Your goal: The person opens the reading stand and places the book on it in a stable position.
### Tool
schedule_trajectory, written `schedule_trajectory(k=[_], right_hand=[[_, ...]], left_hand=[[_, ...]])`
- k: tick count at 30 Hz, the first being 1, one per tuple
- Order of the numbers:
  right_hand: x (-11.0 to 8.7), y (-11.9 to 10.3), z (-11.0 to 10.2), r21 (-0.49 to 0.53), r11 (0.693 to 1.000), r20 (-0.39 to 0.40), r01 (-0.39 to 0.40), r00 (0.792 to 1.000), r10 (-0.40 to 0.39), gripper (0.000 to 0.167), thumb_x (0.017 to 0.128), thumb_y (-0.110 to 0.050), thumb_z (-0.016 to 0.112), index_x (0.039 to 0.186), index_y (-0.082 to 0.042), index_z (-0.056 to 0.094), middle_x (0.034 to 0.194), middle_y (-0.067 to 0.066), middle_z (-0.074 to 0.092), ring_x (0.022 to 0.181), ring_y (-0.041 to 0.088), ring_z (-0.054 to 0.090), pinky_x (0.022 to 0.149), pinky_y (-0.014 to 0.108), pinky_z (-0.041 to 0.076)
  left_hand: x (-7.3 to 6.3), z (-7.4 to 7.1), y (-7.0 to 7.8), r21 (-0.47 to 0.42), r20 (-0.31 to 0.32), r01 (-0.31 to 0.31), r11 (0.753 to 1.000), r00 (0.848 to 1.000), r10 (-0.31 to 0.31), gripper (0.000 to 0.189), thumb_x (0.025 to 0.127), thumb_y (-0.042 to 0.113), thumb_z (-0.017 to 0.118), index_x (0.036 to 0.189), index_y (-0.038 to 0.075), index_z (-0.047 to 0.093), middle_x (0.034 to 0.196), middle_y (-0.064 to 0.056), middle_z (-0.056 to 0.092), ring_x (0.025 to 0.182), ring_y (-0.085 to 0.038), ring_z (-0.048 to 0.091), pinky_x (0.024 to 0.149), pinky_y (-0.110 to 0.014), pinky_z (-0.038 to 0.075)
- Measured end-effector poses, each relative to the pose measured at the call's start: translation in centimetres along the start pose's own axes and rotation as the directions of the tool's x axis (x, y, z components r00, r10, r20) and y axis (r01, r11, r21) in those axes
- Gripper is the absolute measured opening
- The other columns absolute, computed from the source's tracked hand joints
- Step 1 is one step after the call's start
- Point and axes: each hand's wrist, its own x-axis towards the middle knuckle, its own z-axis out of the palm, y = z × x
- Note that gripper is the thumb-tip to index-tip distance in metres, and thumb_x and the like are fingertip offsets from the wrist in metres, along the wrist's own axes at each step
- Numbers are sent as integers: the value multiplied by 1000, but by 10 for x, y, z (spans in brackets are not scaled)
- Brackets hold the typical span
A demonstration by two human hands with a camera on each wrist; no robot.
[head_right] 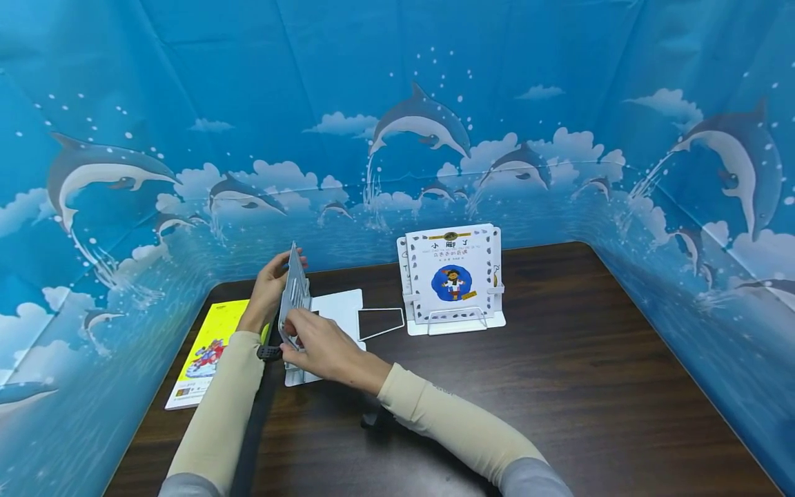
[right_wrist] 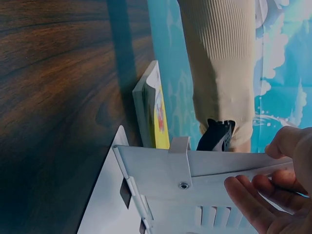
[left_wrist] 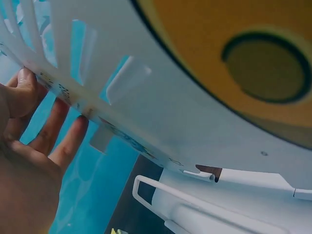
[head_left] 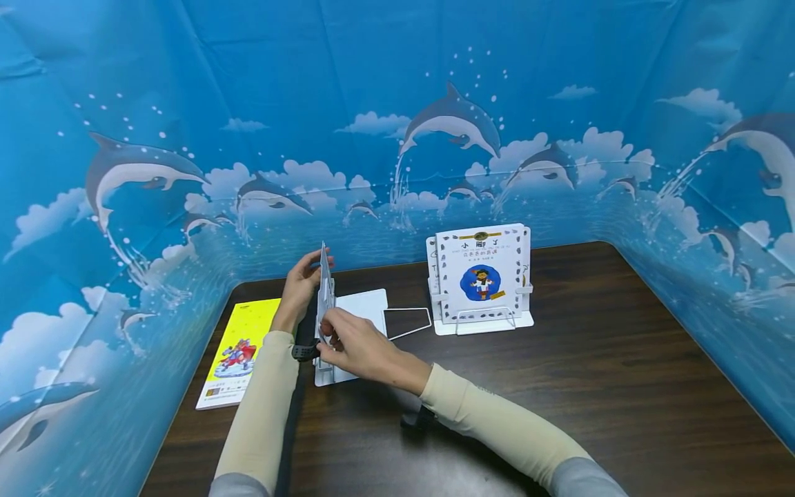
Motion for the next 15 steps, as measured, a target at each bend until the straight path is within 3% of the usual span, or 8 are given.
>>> schedule_trajectory(k=[5, 9, 12, 15], right_hand=[[0, 2, -1, 47, 998, 34, -42, 999, 41, 24, 102, -19, 72, 118, -8, 59, 113, 7, 65, 93, 17, 73, 73, 7, 49], [-2, 3, -1, 92, 994, 37, -64, 997, 61, 24, 102, -21, 74, 118, -9, 59, 112, 6, 66, 93, 18, 73, 73, 8, 51], [-2, 6, 0, 113, 991, 28, -66, 998, 63, 25, 102, -22, 75, 118, -11, 59, 112, 4, 66, 92, 13, 72, 75, 12, 55], [-2, 7, 0, 135, 989, 23, -66, 998, 63, 26, 102, -22, 75, 119, -11, 59, 112, 3, 66, 93, 11, 71, 78, 17, 60]], left_hand=[[-12, -5, 3, 14, -25, 36, 999, 999, -36, 49, 112, 19, 56, 159, 13, 48, 160, -15, 52, 147, -33, 53, 123, -47, 43], [-32, -10, 8, 44, -63, 63, 997, 996, -60, 49, 110, 24, 61, 156, 11, 52, 158, -14, 53, 138, -18, 58, 118, -34, 48], [-51, -13, 13, 46, -67, 44, 998, 997, -41, 49, 109, 27, 63, 153, 8, 55, 154, -17, 58, 128, -8, 62, 109, -26, 53], [-71, -16, 21, 43, -48, 14, 999, 999, -12, 48, 108, 29, 65, 149, 5, 57, 149, -17, 61, 123, -7, 66, 104, -21, 55]])
